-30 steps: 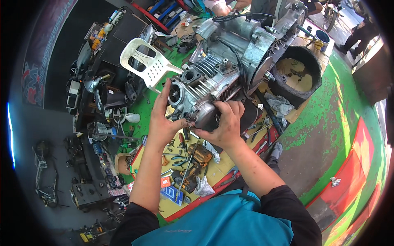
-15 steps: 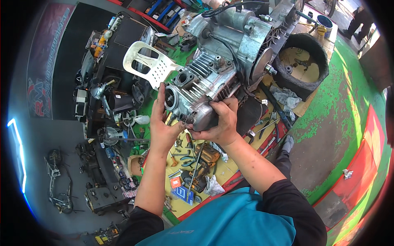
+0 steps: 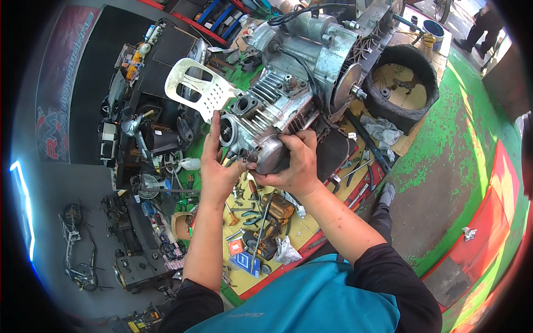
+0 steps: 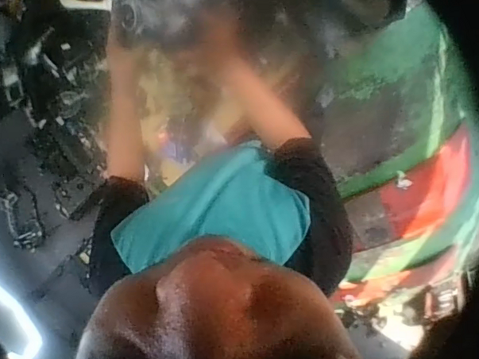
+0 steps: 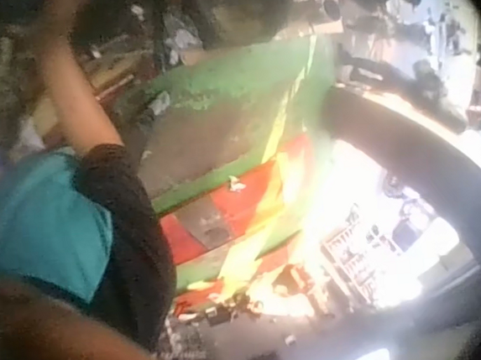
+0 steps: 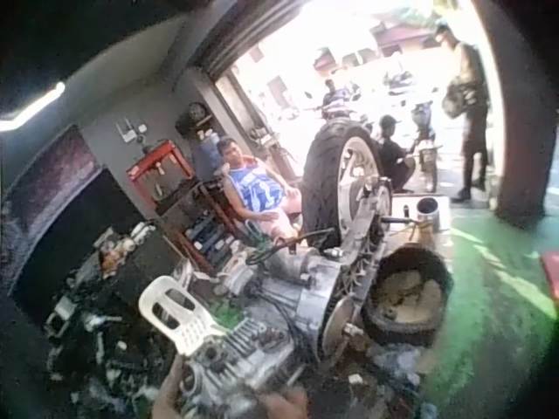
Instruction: The person works on a disassembled motorcycle engine placed on a workbench. They handle a clutch assembly, inspecting it closely, then use a T-handle wrench to tighten bolts on the engine casing. The person also manipulates internal gears and components within the open engine block.
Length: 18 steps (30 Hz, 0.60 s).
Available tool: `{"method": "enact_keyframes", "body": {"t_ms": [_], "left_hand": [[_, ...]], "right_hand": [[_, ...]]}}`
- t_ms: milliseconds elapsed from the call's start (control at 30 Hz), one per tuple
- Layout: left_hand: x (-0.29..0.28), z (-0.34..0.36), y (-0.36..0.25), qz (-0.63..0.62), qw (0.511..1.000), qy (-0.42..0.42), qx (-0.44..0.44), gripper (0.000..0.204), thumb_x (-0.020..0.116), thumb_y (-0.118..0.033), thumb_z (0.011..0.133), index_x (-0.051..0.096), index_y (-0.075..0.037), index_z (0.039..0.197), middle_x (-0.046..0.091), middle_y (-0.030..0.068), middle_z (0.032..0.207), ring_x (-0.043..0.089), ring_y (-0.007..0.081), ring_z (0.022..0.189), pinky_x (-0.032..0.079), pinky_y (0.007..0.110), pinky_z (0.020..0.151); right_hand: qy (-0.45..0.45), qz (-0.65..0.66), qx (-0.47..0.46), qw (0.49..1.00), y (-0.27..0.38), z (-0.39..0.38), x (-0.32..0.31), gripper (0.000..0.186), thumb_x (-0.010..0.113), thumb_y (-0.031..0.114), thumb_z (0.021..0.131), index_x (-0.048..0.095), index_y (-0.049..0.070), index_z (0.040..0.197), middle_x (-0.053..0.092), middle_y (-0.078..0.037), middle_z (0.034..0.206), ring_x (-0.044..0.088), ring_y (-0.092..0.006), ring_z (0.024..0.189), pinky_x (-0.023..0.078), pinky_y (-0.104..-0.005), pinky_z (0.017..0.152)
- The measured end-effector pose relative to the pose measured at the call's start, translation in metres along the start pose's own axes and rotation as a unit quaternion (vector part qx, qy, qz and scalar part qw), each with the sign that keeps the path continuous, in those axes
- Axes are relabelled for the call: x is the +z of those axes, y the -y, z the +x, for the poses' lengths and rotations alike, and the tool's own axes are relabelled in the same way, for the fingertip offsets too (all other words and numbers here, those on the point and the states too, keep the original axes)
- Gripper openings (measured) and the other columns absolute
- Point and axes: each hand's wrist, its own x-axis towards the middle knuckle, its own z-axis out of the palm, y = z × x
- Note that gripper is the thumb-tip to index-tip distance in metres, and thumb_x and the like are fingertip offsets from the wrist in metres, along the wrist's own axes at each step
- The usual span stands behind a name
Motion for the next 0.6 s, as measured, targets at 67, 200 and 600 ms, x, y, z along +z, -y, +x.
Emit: {"method": "enact_keyframes", "body": {"t_ms": [67,200,600], "left_hand": [[0.001,0.000,0.000,-0.004,1.000,-0.002,-0.005,0.136,0.101,-0.016,0.056,0.031,-0.016,0.171,0.052,0.0086,0.154,0.057,0.0243,0.138,0.052,0.041,0.114],[-0.001,-0.001,-0.001,0.013,1.000,0.003,-0.006,0.139,0.104,-0.029,0.055,0.029,-0.014,0.171,0.050,0.0121,0.160,0.057,0.0233,0.140,0.050,0.039,0.116],[-0.023,-0.014,0.024,-0.074,0.997,0.003,-0.005,0.138,0.103,-0.041,0.059,0.027,-0.019,0.172,0.037,0.0114,0.168,0.053,0.0308,0.144,0.043,0.048,0.119]], "right_hand": [[-0.004,-0.001,-0.001,1.000,0.000,0.001,0.000,0.097,0.103,0.042,0.041,0.059,0.006,0.119,0.065,-0.011,0.106,0.057,-0.0328,0.098,0.053,-0.0436,0.084],[-0.020,0.000,-0.004,1.000,0.004,0.001,0.002,0.098,0.103,0.041,0.040,0.059,0.005,0.120,0.064,-0.012,0.106,0.057,-0.0330,0.098,0.053,-0.0439,0.085],[0.070,0.078,0.043,0.994,0.002,-0.026,-0.062,0.097,0.105,0.027,0.062,0.051,0.009,0.140,0.059,-0.008,0.103,0.059,-0.0263,0.099,0.052,-0.0423,0.088]]}}
